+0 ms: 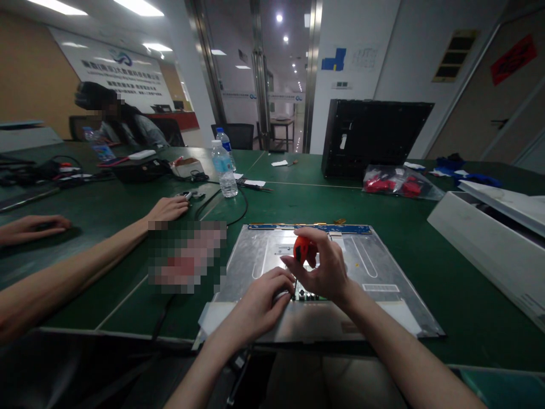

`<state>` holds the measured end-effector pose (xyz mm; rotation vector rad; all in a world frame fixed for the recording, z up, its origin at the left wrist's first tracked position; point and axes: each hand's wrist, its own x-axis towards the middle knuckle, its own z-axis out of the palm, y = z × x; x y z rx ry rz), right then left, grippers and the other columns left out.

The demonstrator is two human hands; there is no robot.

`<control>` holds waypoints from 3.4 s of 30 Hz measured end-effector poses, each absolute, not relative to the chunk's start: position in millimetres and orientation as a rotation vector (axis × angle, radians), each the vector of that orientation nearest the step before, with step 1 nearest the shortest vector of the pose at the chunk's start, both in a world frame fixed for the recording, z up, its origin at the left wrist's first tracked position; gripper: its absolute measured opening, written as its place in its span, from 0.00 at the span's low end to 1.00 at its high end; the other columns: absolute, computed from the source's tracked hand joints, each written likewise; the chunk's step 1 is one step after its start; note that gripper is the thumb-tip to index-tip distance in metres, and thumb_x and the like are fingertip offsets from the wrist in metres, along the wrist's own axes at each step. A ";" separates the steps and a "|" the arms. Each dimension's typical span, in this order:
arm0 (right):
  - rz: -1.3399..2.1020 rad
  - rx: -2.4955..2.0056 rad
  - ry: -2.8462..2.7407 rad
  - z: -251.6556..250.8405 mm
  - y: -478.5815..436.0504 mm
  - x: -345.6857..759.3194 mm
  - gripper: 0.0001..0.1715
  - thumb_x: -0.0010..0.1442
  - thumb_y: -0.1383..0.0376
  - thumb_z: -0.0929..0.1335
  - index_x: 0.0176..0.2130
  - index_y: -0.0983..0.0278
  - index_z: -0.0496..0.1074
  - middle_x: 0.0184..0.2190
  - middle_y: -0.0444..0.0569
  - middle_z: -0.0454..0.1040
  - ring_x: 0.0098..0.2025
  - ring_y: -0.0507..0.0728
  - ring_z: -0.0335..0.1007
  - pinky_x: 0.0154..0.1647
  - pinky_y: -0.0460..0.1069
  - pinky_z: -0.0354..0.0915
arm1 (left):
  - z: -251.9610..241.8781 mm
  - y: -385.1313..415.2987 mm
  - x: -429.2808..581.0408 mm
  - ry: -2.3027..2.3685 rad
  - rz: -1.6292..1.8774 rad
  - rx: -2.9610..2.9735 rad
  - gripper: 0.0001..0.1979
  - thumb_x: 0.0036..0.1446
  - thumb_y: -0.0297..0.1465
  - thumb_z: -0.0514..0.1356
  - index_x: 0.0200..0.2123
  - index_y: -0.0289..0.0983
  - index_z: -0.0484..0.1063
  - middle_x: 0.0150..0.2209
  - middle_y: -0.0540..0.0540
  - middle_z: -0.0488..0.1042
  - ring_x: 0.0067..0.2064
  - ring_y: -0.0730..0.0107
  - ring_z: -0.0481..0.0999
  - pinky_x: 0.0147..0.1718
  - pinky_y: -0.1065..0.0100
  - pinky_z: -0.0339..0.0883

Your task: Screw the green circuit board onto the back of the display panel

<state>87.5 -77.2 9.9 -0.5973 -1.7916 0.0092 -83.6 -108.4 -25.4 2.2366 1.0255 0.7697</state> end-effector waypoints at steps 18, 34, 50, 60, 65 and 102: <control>0.017 -0.604 -1.795 11.6 -79.4 88.0 0.22 0.58 0.66 0.66 0.53 0.61 0.59 0.26 0.39 0.65 0.19 0.47 0.57 0.18 0.43 0.57 | -22.6 -109.4 -83.0 1.007 0.756 2.220 0.08 0.57 0.22 0.54 0.37 0.38 0.71 0.41 0.45 0.74 0.43 0.63 0.74 0.43 0.64 0.67; 0.121 -0.566 -1.852 13.5 -81.8 91.8 0.25 0.57 0.70 0.63 0.55 0.63 0.60 0.31 0.44 0.71 0.23 0.49 0.62 0.22 0.44 0.62 | -22.3 -109.2 -83.3 0.976 0.752 2.224 0.08 0.58 0.23 0.54 0.38 0.38 0.71 0.41 0.45 0.73 0.43 0.63 0.73 0.43 0.62 0.67; 0.073 -0.525 -1.873 16.2 -81.1 92.1 0.22 0.59 0.67 0.63 0.54 0.62 0.61 0.32 0.46 0.70 0.25 0.50 0.64 0.26 0.46 0.65 | -20.8 -109.4 -81.7 0.995 0.772 2.217 0.10 0.56 0.23 0.54 0.38 0.38 0.72 0.40 0.45 0.75 0.43 0.62 0.73 0.43 0.62 0.67; 0.029 -0.582 -1.823 14.3 -82.2 89.2 0.22 0.59 0.68 0.64 0.53 0.61 0.60 0.28 0.41 0.68 0.21 0.48 0.59 0.23 0.44 0.63 | -19.0 -110.5 -80.4 1.005 0.773 2.209 0.08 0.57 0.22 0.55 0.36 0.37 0.71 0.40 0.45 0.74 0.43 0.63 0.74 0.43 0.65 0.67; 0.016 -0.561 -1.819 14.1 -79.8 88.2 0.19 0.60 0.63 0.68 0.50 0.61 0.62 0.26 0.39 0.66 0.21 0.48 0.58 0.24 0.43 0.63 | -23.4 -110.1 -81.7 1.031 0.763 2.217 0.08 0.56 0.22 0.55 0.36 0.37 0.72 0.39 0.45 0.75 0.42 0.63 0.74 0.42 0.65 0.67; -0.001 -0.578 -1.807 14.9 -78.3 88.9 0.20 0.60 0.62 0.68 0.50 0.60 0.63 0.27 0.40 0.69 0.20 0.47 0.58 0.22 0.43 0.62 | -26.5 -108.8 -83.2 1.024 0.738 2.221 0.09 0.57 0.23 0.55 0.38 0.38 0.72 0.41 0.45 0.74 0.43 0.62 0.73 0.43 0.64 0.67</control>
